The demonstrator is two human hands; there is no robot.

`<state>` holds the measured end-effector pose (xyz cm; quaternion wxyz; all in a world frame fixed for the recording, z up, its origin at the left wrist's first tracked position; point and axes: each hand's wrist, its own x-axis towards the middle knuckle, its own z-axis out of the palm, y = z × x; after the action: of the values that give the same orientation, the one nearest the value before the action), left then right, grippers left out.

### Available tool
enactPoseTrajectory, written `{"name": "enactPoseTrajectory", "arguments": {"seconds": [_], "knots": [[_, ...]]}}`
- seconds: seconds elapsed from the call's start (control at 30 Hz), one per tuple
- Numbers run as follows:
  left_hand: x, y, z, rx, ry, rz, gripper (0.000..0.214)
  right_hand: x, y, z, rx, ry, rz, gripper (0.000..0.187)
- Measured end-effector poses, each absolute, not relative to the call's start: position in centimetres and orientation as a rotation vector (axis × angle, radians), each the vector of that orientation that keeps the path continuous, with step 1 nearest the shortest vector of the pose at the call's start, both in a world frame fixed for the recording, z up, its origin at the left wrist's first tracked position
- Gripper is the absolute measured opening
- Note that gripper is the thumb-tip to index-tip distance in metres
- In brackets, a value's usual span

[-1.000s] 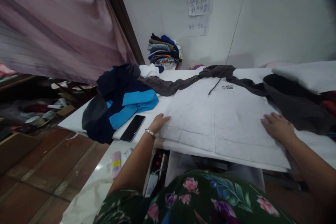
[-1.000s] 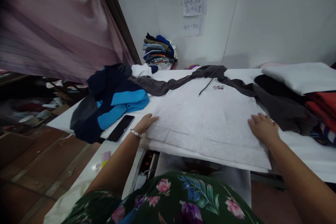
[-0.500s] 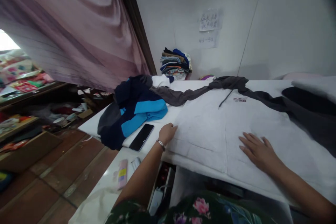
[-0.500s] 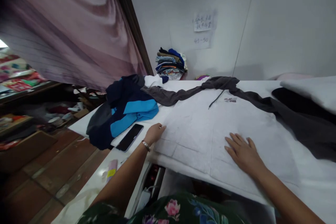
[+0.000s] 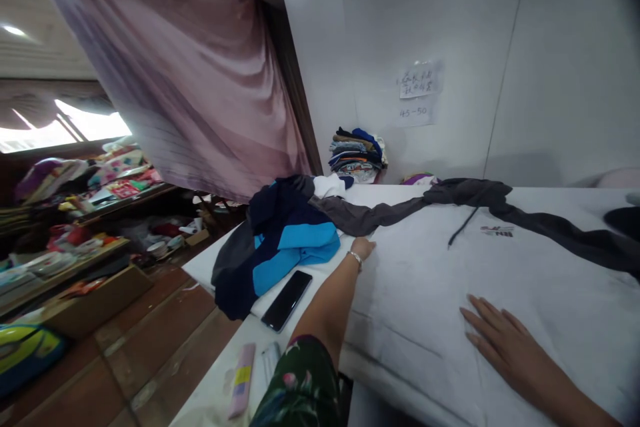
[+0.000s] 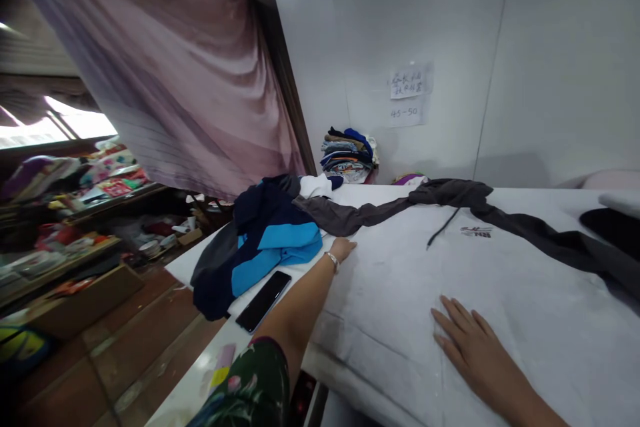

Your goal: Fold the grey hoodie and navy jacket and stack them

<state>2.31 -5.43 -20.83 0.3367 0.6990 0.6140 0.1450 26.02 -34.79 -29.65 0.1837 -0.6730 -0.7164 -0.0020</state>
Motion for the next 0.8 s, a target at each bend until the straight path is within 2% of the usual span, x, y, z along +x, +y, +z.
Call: {"name": "enactPoseTrajectory", "arguments": {"seconds": [0.2,0.47,0.63,0.8], "knots": [[2.1,-4.3,-21.8,1.774,1.703,0.380,0.034,26.2,-34.9,-29.8,-1.894,-2.031,0.014,0.052],[5.1,0.0,-22.2,1.447,1.468,0.459,0.036,25.6,-35.2,-28.3,-1.938,-2.002,0.105,0.051],[7.6,2.7,-22.5,1.287,1.374,0.621,0.046,25.3,-35.2,-27.5,-1.939,-1.968,0.138,0.049],[10.0,4.9,-22.7,1.195,1.415,0.881,0.037,25.0,-35.3,-26.9,-1.965,-1.960,0.181,0.048]]}}
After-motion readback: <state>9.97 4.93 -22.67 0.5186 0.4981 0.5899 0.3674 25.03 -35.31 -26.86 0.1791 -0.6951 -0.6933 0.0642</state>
